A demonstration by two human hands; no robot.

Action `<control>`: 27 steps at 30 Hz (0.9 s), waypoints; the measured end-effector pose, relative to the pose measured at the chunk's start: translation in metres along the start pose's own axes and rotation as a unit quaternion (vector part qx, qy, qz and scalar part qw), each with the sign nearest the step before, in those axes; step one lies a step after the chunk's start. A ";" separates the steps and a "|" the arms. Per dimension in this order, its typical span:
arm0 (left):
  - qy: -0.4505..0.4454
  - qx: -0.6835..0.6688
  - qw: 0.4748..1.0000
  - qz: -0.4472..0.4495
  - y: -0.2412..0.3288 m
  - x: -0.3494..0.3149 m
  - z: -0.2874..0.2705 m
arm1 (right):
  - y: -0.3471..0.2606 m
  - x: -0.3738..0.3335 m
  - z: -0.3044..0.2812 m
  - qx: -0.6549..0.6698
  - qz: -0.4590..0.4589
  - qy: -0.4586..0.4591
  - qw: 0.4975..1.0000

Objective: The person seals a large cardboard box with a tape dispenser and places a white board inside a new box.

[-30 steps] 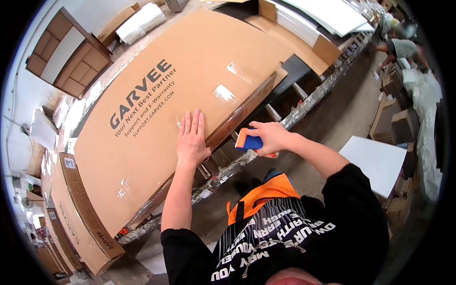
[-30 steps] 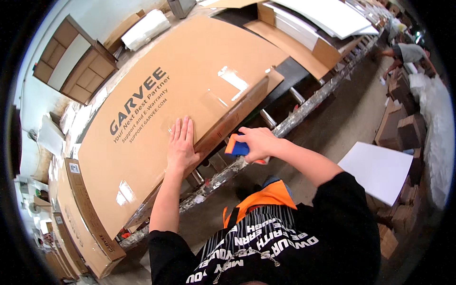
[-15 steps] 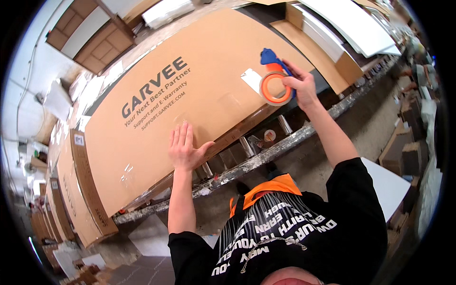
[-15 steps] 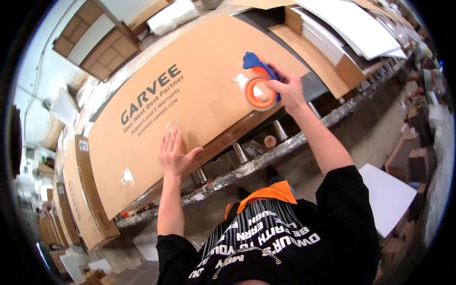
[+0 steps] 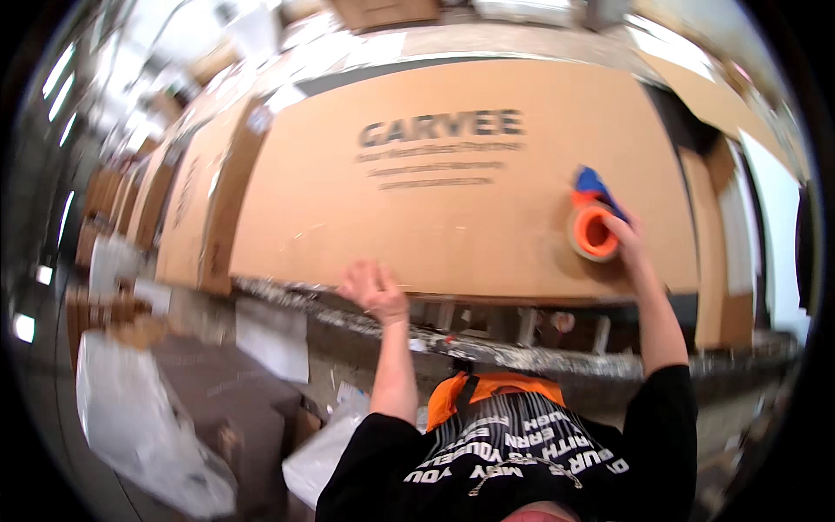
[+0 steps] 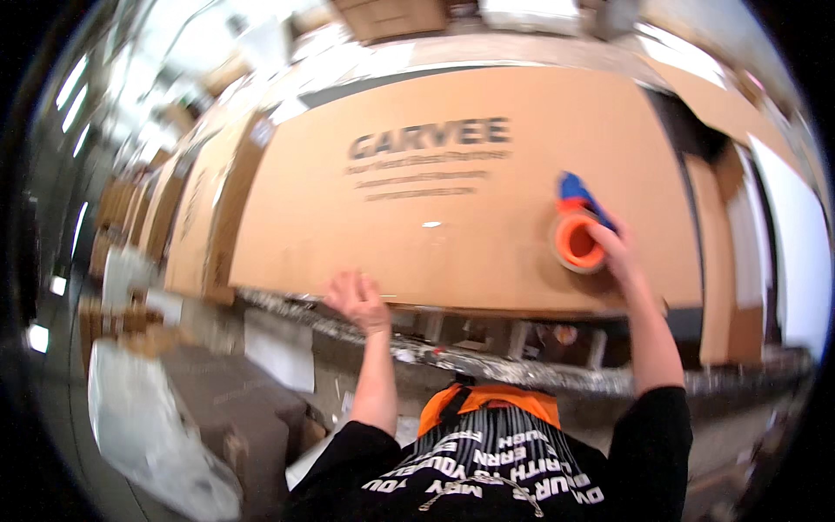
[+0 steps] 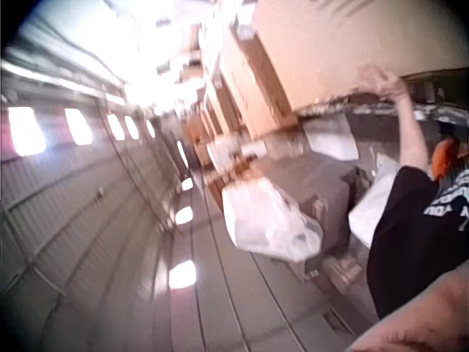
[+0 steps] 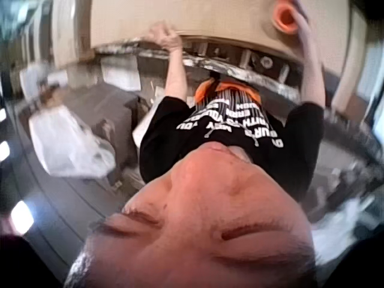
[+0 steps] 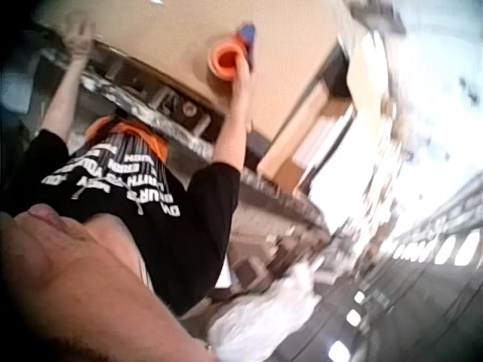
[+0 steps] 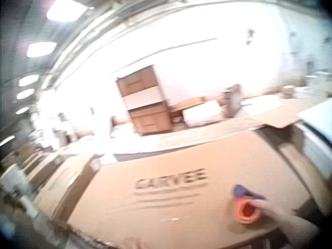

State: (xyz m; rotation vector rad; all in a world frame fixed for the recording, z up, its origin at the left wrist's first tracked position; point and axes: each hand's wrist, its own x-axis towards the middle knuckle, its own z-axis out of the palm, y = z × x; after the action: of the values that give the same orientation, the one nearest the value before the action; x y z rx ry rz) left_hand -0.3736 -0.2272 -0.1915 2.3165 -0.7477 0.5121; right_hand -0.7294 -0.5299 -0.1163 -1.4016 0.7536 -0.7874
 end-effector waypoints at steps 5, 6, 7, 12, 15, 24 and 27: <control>0.101 -0.050 0.987 0.115 0.004 0.024 -0.011 | 0.019 0.011 -0.020 -0.034 -0.071 -0.003 0.997; 0.107 -0.048 0.984 0.134 0.000 0.023 -0.015 | 0.024 0.002 -0.016 -0.037 -0.058 0.028 0.997; 0.111 -0.052 0.981 0.152 -0.003 0.022 -0.015 | 0.030 -0.002 -0.015 -0.033 -0.063 0.043 0.997; 0.128 -0.090 0.970 0.188 -0.033 0.042 -0.004 | 0.049 -0.022 0.004 -0.016 -0.060 0.066 0.996; 0.140 -0.127 0.957 0.220 -0.067 0.077 0.007 | 0.073 -0.048 0.032 -0.082 -0.058 0.160 0.982; -0.008 -0.191 0.927 0.323 -0.169 0.230 0.090 | 0.073 -0.062 0.252 -0.005 -0.045 0.291 0.956; 0.047 -0.060 0.937 0.341 -0.176 0.252 0.077 | 0.039 -0.030 0.299 0.013 0.000 0.239 0.971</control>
State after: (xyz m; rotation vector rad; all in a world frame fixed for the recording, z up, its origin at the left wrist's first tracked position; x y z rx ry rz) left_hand -0.0587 -0.2633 -0.1941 1.8600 -1.4963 0.8410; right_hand -0.4938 -0.3409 -0.1451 -1.1970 1.1064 -1.1500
